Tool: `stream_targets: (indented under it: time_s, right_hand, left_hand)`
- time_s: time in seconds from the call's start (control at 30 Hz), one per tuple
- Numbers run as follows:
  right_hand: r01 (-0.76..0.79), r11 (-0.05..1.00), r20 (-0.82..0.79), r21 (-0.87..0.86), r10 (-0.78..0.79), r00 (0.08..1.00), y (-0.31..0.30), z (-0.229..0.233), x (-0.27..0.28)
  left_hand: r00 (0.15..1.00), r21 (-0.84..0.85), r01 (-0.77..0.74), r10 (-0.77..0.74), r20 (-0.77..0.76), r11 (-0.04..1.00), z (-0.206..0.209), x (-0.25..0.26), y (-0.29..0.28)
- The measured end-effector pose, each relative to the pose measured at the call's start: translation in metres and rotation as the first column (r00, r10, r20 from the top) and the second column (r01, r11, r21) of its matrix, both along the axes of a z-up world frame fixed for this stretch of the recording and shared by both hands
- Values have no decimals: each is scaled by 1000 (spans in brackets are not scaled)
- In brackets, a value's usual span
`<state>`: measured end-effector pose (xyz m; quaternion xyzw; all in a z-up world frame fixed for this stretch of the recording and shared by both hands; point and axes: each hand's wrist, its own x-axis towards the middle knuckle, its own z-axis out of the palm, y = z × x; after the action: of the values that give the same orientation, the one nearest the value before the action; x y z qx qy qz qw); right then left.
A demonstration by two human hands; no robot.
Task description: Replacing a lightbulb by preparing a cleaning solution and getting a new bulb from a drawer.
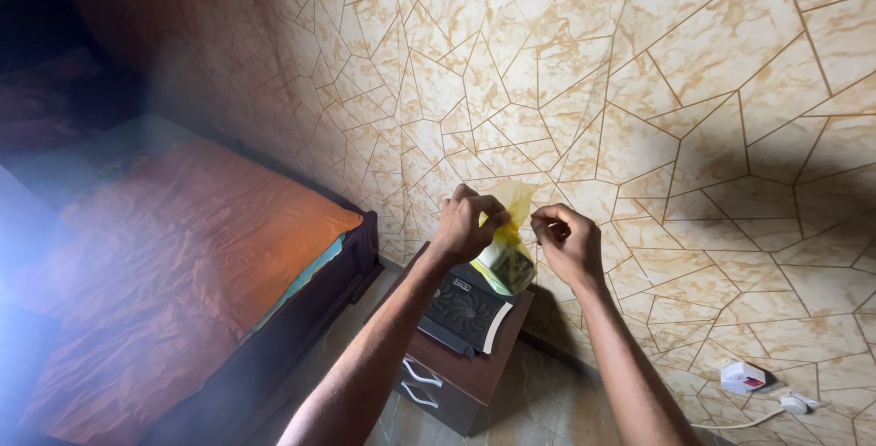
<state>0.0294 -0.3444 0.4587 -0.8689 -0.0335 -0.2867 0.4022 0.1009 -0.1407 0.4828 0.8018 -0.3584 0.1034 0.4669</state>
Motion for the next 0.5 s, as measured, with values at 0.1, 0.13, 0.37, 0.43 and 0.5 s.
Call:
stream_targets:
  time_s: [0.1,0.13,0.37,0.43,0.5]
  right_hand:
    - [31,998,5,48,-31,1000,10,15,-5]
    - [-3,1000,-5,-3,3,1000,15,20,-5]
    - [-83,990,-20,-114,81,997,-2,-26,27]
    - [-87,989,-53,-118,82,995,5,-6,16]
    - [-94,988,-85,-119,84,993,10,7,10]
  left_hand:
    - [997,44,-67,65,31,997,6,-1,0]
    - [997,78,-73,70,34,994,8,-1,-2]
    - [996,174,-65,52,75,983,14,0,-6]
    - [996,176,-54,41,79,983,13,2,-5]
    - [996,180,-45,31,82,983,11,2,-3]
